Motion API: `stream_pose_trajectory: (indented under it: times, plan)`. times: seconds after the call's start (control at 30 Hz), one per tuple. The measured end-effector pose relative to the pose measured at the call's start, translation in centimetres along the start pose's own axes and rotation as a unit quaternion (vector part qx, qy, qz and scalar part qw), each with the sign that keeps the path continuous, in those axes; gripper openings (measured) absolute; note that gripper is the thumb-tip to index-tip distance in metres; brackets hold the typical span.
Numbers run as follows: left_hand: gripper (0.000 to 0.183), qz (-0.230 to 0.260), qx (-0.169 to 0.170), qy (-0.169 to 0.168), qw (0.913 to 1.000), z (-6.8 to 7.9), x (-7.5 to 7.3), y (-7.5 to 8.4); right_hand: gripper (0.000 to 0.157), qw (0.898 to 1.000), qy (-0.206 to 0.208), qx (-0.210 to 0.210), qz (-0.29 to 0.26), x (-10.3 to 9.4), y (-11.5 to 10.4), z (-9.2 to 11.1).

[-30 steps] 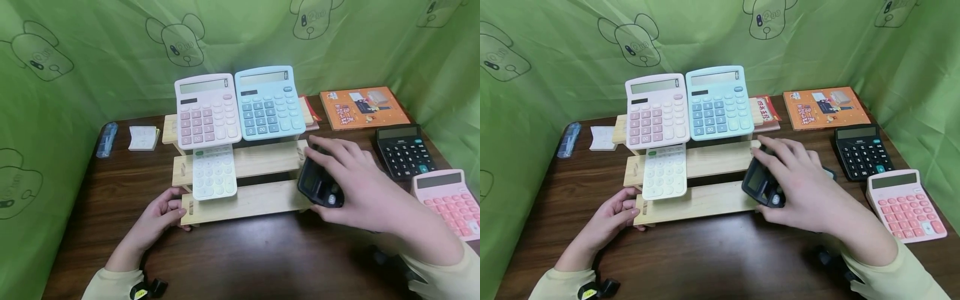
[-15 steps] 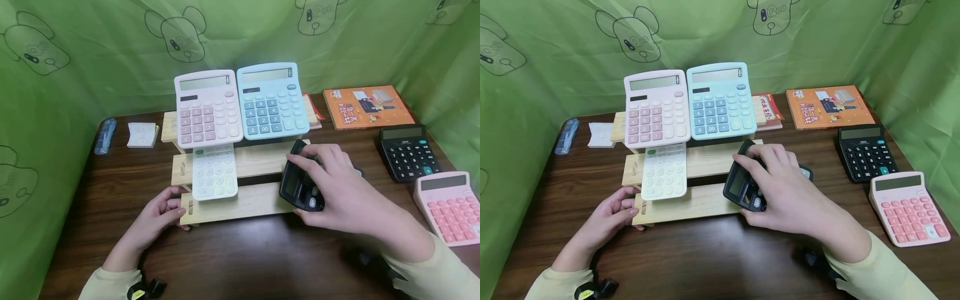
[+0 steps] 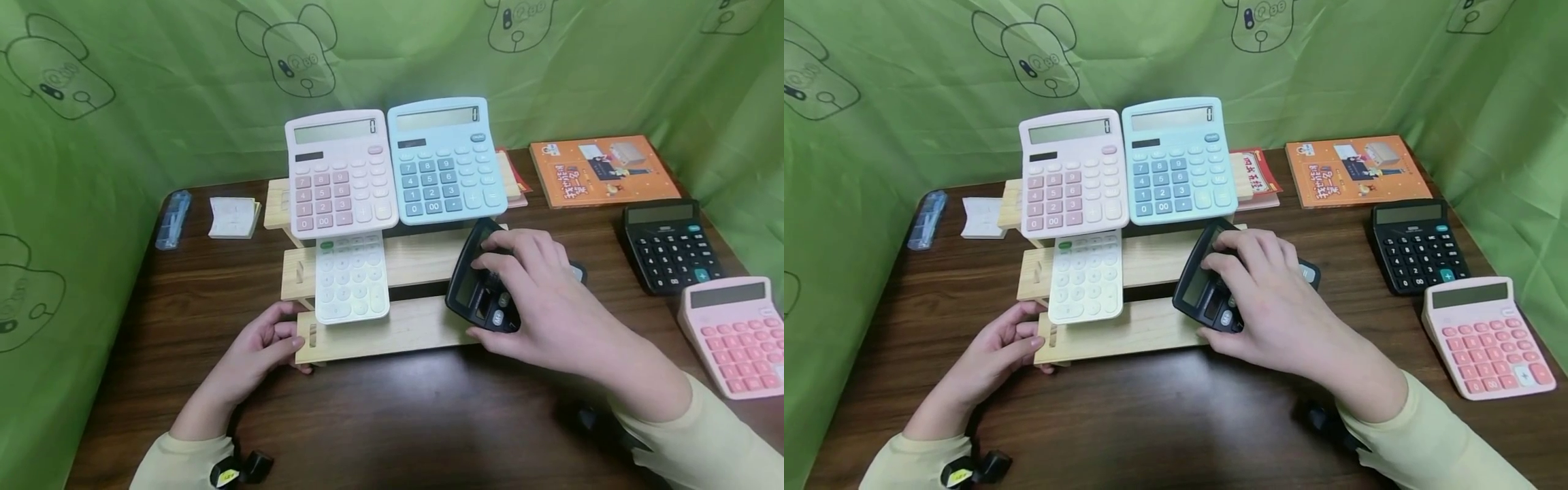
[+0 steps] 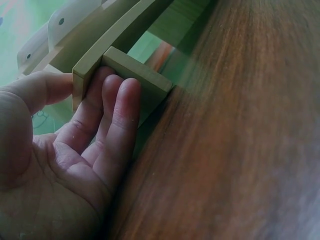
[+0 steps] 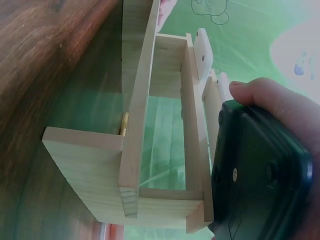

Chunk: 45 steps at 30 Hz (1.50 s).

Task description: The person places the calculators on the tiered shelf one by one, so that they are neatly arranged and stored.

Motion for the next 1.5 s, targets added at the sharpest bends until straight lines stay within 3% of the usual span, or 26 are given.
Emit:
stream_pose_trajectory:
  times: [0.5, 0.9, 1.17, 1.33, 1.5]
  plan:
    - [0.04, 0.0, -0.002, 0.001, 1.0, 0.0, 0.0, 0.0, 0.069, 1.0, 0.001, 0.015, -0.008, -0.4, -0.5, 0.1]
    - [0.04, 0.003, 0.003, -0.003, 1.0, -0.1, 0.1, 0.1, 0.087, 0.998, -0.066, 0.012, 0.013, 0.2, -0.5, 0.2]
    - [0.04, 0.002, 0.003, -0.002, 1.0, -0.2, 0.0, 0.1, 0.096, 0.991, -0.122, 0.041, -0.034, 0.6, -0.1, 0.5]
    - [0.04, -0.002, -0.007, 0.003, 1.0, -0.1, 0.0, 0.1, 0.101, 0.986, -0.162, 0.028, -0.022, 0.8, 0.2, 0.9]
    - [0.04, 0.001, -0.001, -0.001, 1.0, -0.1, 0.1, 0.2, 0.097, 0.988, -0.155, 0.015, -0.012, 0.8, 0.4, 1.0]
Point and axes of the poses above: each hand's wrist, its own z-axis away from the middle knuckle, its own x-axis out of the palm, y = z × x, the point moved 5 cm from there along -z, towards the middle knuckle, and after that the axes turned 11 degrees about -y, right-handed, at the moved point
